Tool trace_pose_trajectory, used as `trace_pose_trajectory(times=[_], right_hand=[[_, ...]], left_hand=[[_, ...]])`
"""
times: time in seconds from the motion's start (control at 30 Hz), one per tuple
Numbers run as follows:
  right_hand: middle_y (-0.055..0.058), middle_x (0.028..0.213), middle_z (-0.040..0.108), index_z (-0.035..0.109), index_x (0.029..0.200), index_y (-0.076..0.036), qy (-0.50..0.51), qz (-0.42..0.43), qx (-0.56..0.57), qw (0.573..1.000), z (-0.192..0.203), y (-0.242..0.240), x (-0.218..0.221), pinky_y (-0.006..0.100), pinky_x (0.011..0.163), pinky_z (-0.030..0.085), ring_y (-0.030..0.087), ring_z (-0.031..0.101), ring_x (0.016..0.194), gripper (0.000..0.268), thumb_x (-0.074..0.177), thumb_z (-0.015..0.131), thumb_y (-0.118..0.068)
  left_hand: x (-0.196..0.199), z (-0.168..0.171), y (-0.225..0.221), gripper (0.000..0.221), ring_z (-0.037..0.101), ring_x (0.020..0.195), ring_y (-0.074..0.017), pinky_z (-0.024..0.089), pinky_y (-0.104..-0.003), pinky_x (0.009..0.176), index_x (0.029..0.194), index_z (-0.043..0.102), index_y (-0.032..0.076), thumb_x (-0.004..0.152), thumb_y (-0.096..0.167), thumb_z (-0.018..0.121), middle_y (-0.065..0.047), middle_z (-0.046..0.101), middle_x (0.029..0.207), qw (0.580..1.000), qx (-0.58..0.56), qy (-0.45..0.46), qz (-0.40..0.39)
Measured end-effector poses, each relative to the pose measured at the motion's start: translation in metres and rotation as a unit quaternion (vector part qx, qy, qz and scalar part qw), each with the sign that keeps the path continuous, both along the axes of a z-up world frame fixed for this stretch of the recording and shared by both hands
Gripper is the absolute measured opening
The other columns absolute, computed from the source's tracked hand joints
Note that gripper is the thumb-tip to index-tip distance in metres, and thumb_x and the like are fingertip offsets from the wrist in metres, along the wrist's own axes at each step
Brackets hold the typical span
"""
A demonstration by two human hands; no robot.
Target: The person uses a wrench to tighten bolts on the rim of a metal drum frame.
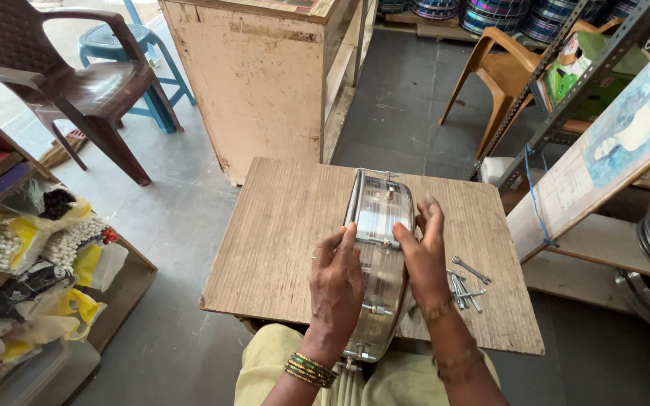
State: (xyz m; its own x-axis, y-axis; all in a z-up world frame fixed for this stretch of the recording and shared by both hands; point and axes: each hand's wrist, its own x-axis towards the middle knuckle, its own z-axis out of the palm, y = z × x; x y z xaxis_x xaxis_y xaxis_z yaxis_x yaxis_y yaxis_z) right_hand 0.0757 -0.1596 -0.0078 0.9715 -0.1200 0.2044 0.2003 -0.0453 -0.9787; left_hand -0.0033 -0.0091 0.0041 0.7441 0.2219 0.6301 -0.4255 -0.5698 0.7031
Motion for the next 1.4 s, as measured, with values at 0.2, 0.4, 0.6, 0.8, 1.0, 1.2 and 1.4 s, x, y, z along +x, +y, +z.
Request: trace_pose_trajectory(times=[0.2, 0.4, 0.6, 0.8, 1.0, 1.2, 1.4], right_hand=[[0.019, 0.160, 0.037, 0.025, 0.157, -0.003, -0.009, 0.015, 0.035, 0.999, 0.003, -0.003, -0.016, 0.040, 0.115, 0.038, 0.029, 0.038, 0.147, 0.080, 0.090, 0.067, -0.015], [0.019, 0.156, 0.043, 0.032, 0.153, -0.002, -0.027, 0.004, -0.015, 1.000, 0.013, 0.012, -0.005, 0.039, 0.112, 0.044, 0.028, 0.044, 0.142, 0.074, 0.090, 0.069, -0.016], [0.015, 0.155, 0.050, 0.064, 0.119, -0.007, -0.123, 0.023, -0.166, 0.978, 0.015, 0.016, -0.036, 0.041, 0.112, 0.045, 0.030, 0.050, 0.142, 0.031, 0.090, 0.071, -0.014], [0.010, 0.147, 0.056, 0.069, 0.104, -0.011, -0.221, -0.041, -0.293, 0.929, 0.013, 0.025, -0.035, 0.042, 0.111, 0.044, 0.031, 0.054, 0.134, 0.019, 0.088, 0.075, -0.017], [0.007, 0.137, 0.062, 0.069, 0.105, -0.010, -0.242, -0.095, -0.423, 0.868, 0.008, 0.026, -0.033, 0.058, 0.121, 0.024, 0.027, 0.057, 0.127, 0.019, 0.097, 0.064, -0.026], [0.010, 0.143, 0.057, 0.064, 0.107, -0.011, -0.247, -0.032, -0.314, 0.916, 0.012, 0.019, -0.033, 0.052, 0.115, 0.035, 0.030, 0.053, 0.131, 0.021, 0.101, 0.061, -0.030], [0.009, 0.136, 0.063, 0.064, 0.108, -0.009, -0.274, -0.055, -0.360, 0.890, 0.014, 0.019, -0.035, 0.052, 0.117, 0.032, 0.028, 0.058, 0.126, 0.021, 0.097, 0.063, -0.027]], left_hand=[[0.002, -0.003, 0.002, 0.044, 0.069, 0.107, -0.0337, 0.059, -0.040, 0.083, 0.139, 0.059, 0.003, 0.095, 0.002, 0.062, -0.020, 0.063, 0.125, 1.000, 0.017, 0.004, 0.013], [0.006, -0.004, 0.006, 0.043, 0.067, 0.110, -0.0359, 0.059, -0.040, 0.085, 0.139, 0.059, 0.002, 0.096, 0.001, 0.061, -0.021, 0.061, 0.124, 1.000, 0.011, -0.003, 0.027], [0.003, -0.007, 0.016, 0.042, 0.069, 0.108, -0.0334, 0.061, -0.038, 0.084, 0.138, 0.060, 0.003, 0.096, 0.002, 0.060, -0.020, 0.061, 0.124, 0.999, 0.003, 0.010, 0.052], [0.005, -0.008, 0.019, 0.043, 0.069, 0.107, -0.0325, 0.061, -0.038, 0.083, 0.138, 0.059, 0.003, 0.096, 0.001, 0.061, -0.020, 0.061, 0.124, 0.999, -0.011, 0.012, 0.047], [0.006, -0.011, 0.019, 0.044, 0.068, 0.109, -0.0338, 0.060, -0.039, 0.085, 0.139, 0.059, 0.002, 0.095, 0.000, 0.061, -0.020, 0.061, 0.124, 0.999, -0.003, -0.006, 0.046], [0.004, -0.007, 0.018, 0.044, 0.069, 0.108, -0.0337, 0.060, -0.039, 0.084, 0.140, 0.058, 0.002, 0.096, -0.001, 0.059, -0.021, 0.061, 0.124, 0.999, -0.015, 0.010, 0.034], [0.002, -0.001, 0.012, 0.044, 0.067, 0.112, -0.0349, 0.058, -0.041, 0.087, 0.139, 0.059, 0.005, 0.096, 0.000, 0.059, -0.020, 0.061, 0.126, 1.000, -0.017, 0.010, 0.021]])
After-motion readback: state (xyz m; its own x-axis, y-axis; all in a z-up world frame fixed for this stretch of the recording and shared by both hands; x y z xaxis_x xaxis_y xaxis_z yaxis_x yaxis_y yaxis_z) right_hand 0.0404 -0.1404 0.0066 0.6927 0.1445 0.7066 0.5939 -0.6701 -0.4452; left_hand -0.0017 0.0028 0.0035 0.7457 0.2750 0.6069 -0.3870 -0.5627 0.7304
